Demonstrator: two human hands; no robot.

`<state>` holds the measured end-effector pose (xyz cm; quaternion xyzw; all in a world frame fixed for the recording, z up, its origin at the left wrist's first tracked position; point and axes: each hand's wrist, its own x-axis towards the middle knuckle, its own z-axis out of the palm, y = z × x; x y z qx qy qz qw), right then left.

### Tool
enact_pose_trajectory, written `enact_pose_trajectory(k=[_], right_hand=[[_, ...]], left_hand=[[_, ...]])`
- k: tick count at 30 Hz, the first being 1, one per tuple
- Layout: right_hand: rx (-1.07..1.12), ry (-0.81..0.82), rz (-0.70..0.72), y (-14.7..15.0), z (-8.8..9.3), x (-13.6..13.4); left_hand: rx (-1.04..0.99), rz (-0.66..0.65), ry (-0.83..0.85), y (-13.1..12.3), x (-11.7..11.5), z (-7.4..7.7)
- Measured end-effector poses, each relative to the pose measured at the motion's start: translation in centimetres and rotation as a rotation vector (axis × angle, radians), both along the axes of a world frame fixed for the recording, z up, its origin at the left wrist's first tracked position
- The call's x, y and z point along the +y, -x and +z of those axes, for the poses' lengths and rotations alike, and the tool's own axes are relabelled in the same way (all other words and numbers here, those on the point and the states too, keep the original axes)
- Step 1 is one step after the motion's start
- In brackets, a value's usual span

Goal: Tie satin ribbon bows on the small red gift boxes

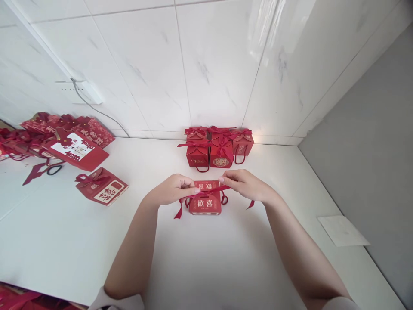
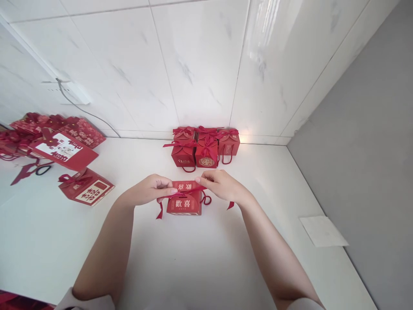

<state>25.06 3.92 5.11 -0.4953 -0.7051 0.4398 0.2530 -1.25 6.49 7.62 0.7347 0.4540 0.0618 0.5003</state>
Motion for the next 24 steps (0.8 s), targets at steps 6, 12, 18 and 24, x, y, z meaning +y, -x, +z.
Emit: enact_pose_trajectory(k=[6,12,18,24], right_hand=[[0.05,0.323,0.14,0.0,-1.2,0.8],[0.162,0.428,0.216,0.5,-1.9,1.2],[0.195,0.379,0.295,-0.2,-3.0,2.0],[0.187,0.408,0.324,-0.7,-4.1,2.5]], left_hand=[[0.028,-0.104,0.104,0.3,0.8,-0.8],[-0.023,-0.112,0.176,0.6,1.6,-1.5],[-0.081,-0.082,0.192,1.1,2.5,-2.8],[-0.085,-0.098,0.2,1.5,2.7,-2.9]])
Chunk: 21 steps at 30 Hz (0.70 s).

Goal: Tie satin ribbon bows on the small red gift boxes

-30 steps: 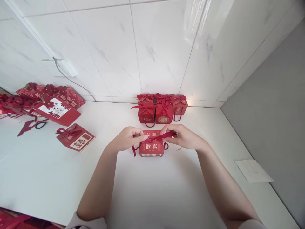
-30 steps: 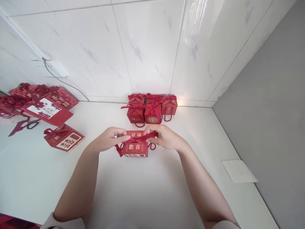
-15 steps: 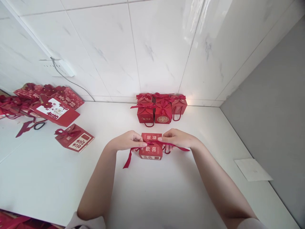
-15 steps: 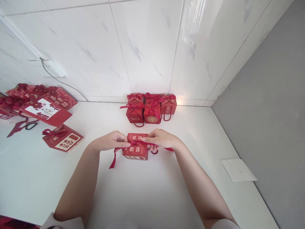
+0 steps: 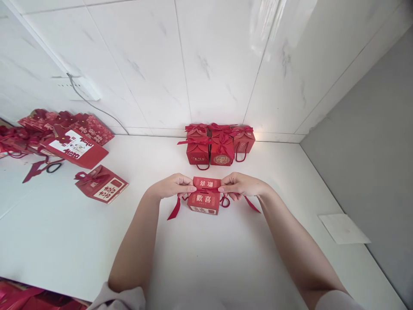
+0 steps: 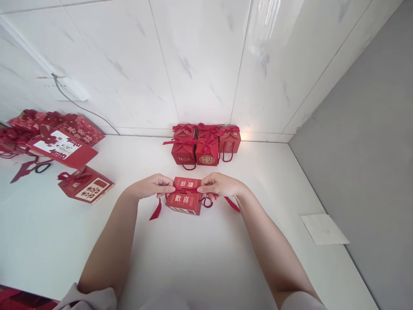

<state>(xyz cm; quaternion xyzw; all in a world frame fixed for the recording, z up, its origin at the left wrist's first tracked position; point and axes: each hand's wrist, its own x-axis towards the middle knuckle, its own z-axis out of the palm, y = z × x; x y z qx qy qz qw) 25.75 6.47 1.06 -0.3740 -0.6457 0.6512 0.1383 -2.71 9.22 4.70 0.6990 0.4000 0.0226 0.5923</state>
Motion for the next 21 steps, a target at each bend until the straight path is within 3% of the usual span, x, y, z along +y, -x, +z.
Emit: enact_pose_trajectory(k=[9,16,21], right_hand=[[0.029,0.041,0.01,-0.1,-0.4,0.2],[0.024,0.036,0.025,-0.2,-0.4,0.3],[0.015,0.034,0.024,-0.3,-0.4,0.3]], left_hand=[[-0.115,-0.153,0.12,2.5,0.9,-0.2],[-0.504,-0.132,-0.046,2.4,1.6,-1.5],[-0.599,-0.192,-0.132,1.1,1.6,-2.3]])
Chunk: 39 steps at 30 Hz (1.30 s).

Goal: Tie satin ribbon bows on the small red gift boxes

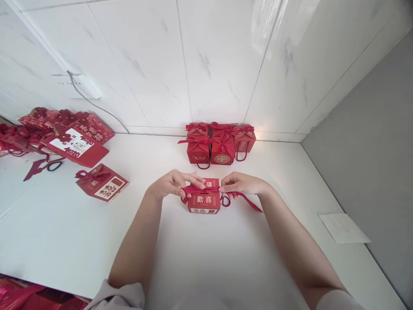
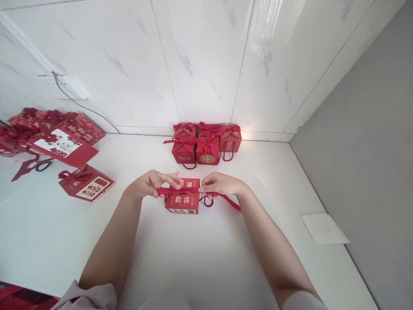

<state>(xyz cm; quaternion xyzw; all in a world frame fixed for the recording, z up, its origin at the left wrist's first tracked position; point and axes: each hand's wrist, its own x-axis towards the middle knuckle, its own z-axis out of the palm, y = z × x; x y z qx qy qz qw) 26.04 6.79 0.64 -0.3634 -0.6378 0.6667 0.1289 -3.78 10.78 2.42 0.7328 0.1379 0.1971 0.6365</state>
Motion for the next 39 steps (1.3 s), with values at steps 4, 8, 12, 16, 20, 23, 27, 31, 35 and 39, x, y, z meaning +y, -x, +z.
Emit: enact_pose_trajectory(k=[4,8,12,16,20,23,27,31,35,39], right_hand=[[0.015,-0.005,0.004,-0.1,-0.1,0.1],[0.024,-0.013,-0.001,-0.1,-0.1,0.1],[0.011,-0.026,-0.001,-0.1,0.1,0.0],[-0.006,-0.029,-0.007,-0.1,0.2,-0.1],[-0.017,-0.028,-0.009,0.0,0.2,-0.1],[-0.015,-0.036,-0.006,0.0,0.3,-0.1],[-0.013,-0.034,-0.005,-0.1,0.2,-0.1],[-0.009,-0.023,-0.01,0.0,0.2,-0.1],[-0.001,-0.02,0.007,0.1,0.2,0.0],[0.002,-0.024,0.002,0.0,0.2,0.0]], left_hand=[[0.03,-0.032,-0.027,-0.5,-0.1,-0.2],[0.146,-0.057,-0.029,-0.1,-0.2,0.7],[0.329,0.044,-0.029,0.4,-0.9,2.6],[0.609,0.245,-0.167,-0.1,-2.0,3.6],[0.738,0.333,-0.181,-0.8,-2.8,3.6],[0.711,0.342,-0.066,-0.8,-3.0,3.8],[0.686,0.252,0.058,0.1,-2.8,4.5],[0.632,0.146,0.0,0.4,-2.4,4.7],[0.402,0.092,-0.04,-0.6,-2.0,3.6],[0.212,0.083,-0.044,-1.4,-1.4,2.1]])
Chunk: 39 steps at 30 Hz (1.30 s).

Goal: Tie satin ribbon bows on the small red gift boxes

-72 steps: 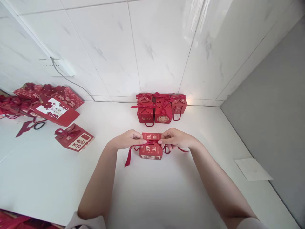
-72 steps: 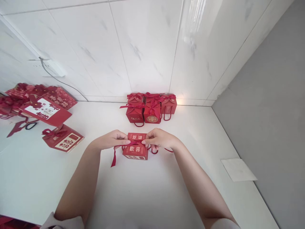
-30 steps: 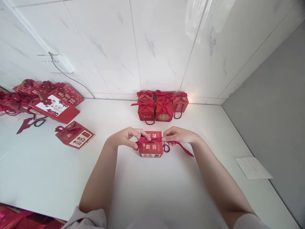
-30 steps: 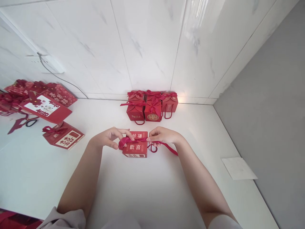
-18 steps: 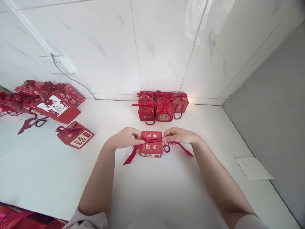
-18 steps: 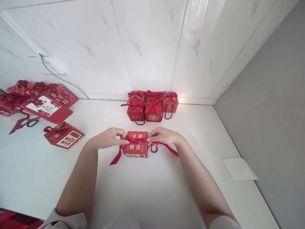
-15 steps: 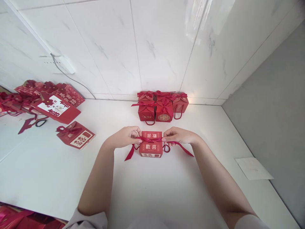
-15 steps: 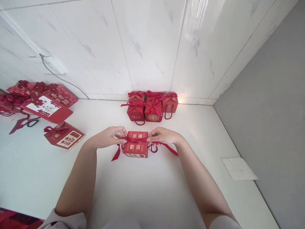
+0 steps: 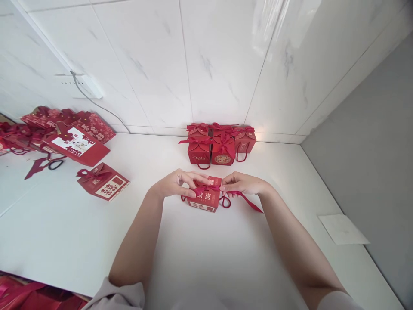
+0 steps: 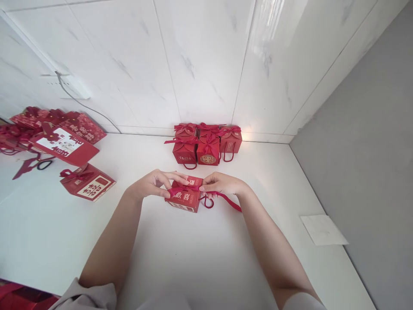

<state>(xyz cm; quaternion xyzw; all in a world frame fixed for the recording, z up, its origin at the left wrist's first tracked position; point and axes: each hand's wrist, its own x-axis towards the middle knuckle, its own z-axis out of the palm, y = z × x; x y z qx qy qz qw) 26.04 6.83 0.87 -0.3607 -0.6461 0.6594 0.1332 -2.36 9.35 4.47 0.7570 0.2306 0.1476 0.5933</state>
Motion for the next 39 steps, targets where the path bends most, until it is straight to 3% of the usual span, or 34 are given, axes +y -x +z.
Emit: enact_pose_trajectory(k=[13,21,30,36,39], right_hand=[[0.001,0.002,-0.017,0.1,-0.1,0.0],[0.046,-0.003,-0.095,0.1,0.4,0.1],[0.228,0.113,-0.122,0.6,0.7,-0.4],[0.327,-0.017,-0.256,2.0,0.5,-0.7],[0.31,-0.068,-0.255,2.7,0.5,-1.0]], left_hand=[[0.095,0.063,0.012,-0.4,0.1,-0.7],[0.204,0.32,-0.052,-0.6,0.2,-1.1],[0.234,0.332,-0.167,-1.6,-0.3,-0.7],[0.259,0.342,-0.125,-1.9,-0.8,-0.7],[0.244,0.331,-0.107,-2.1,-1.1,-0.5]])
